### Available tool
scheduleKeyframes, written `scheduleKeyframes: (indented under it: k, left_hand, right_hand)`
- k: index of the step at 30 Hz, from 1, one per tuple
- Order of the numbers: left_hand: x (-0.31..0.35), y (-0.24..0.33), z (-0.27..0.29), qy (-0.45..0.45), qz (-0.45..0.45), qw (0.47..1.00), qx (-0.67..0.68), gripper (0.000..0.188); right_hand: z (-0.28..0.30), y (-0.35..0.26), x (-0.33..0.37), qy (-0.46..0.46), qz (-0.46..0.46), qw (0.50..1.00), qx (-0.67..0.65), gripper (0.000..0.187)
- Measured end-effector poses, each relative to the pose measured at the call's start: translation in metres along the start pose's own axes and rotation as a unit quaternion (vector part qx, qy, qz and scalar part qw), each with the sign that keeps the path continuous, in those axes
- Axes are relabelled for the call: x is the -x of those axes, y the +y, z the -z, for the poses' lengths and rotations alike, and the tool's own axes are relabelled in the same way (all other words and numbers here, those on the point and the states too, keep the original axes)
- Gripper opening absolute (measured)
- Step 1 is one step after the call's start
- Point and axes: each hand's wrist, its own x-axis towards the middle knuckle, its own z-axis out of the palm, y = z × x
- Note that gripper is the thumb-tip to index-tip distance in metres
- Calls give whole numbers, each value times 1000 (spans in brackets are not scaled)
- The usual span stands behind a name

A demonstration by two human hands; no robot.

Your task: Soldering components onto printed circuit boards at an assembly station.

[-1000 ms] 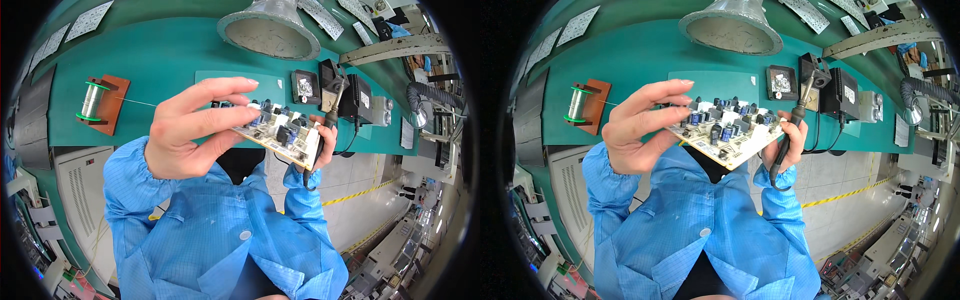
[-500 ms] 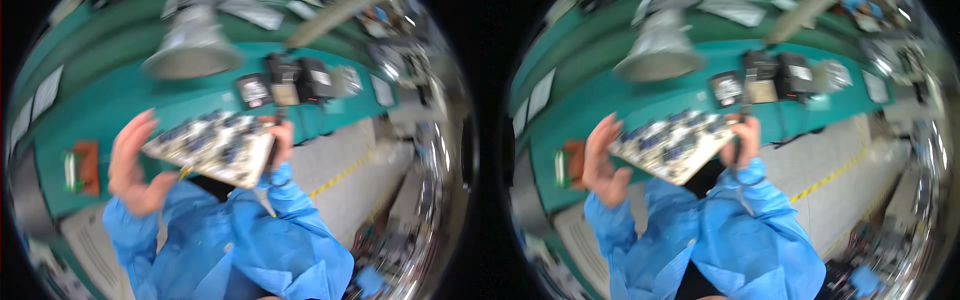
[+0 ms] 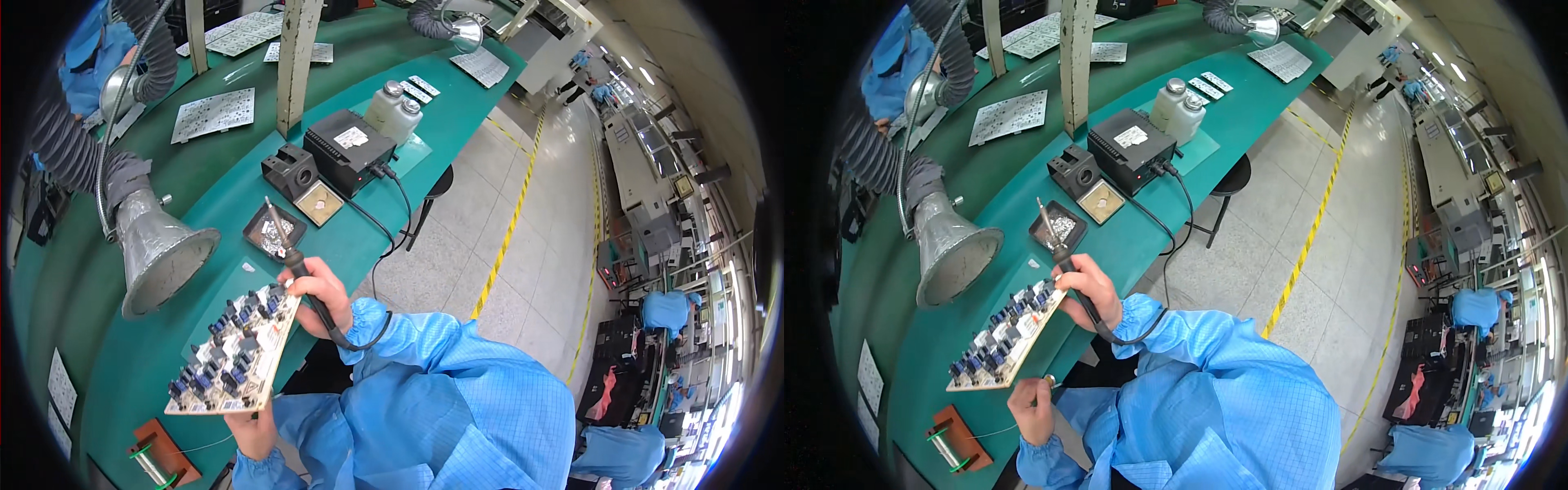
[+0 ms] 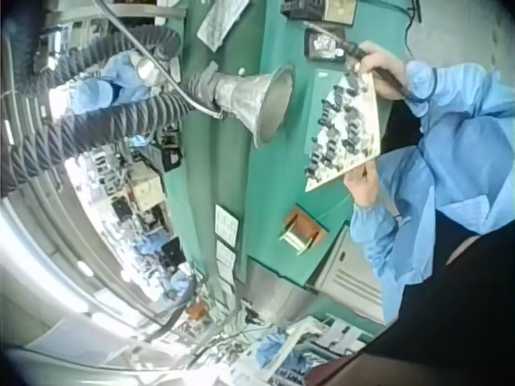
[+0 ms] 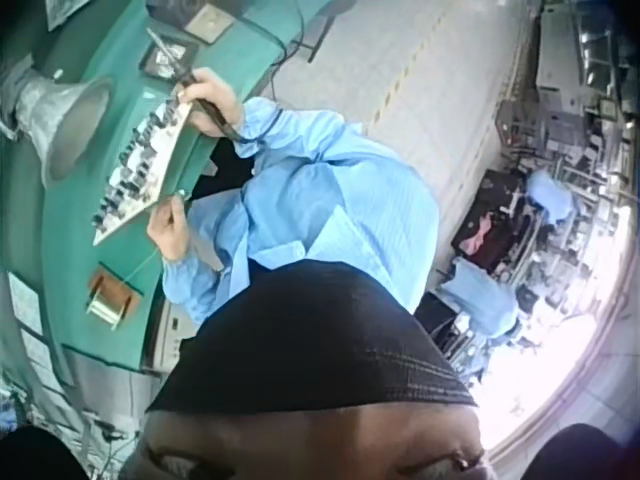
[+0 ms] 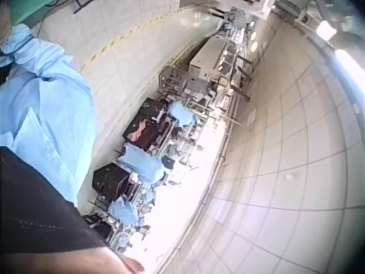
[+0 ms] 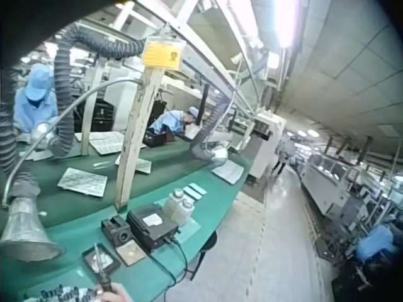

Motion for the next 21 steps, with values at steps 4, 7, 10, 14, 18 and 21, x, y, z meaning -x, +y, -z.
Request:
scheduleKeyframes:
  k: [4, 7, 10, 14, 18, 21]
  left_hand:
    - [14, 8, 14, -108, 22, 991, 72, 10]
    - [19, 22, 15, 137, -32, 989, 49, 18]
    - [21, 35, 26, 357, -72, 919, 154, 44]
    - [-6, 37, 38, 303, -15, 936, 181, 63]
    - [-6, 18, 41, 287, -83, 921, 250, 56]
    - [-5, 10, 43, 266, -70, 907, 318, 53]
  right_hand:
    - [-9, -6, 7, -32, -8, 999, -21, 33]
    - [-13, -8, 12, -52, -11, 998, -30, 33]
    - [-22, -4, 37, -78, -97, 989, -78, 33]
    - [-13, -15, 15, -73, -1, 996, 48, 32]
    - [-6, -11, 6, -111, 21, 992, 52, 34]
    - [-8, -16, 0, -131, 24, 990, 52, 35]
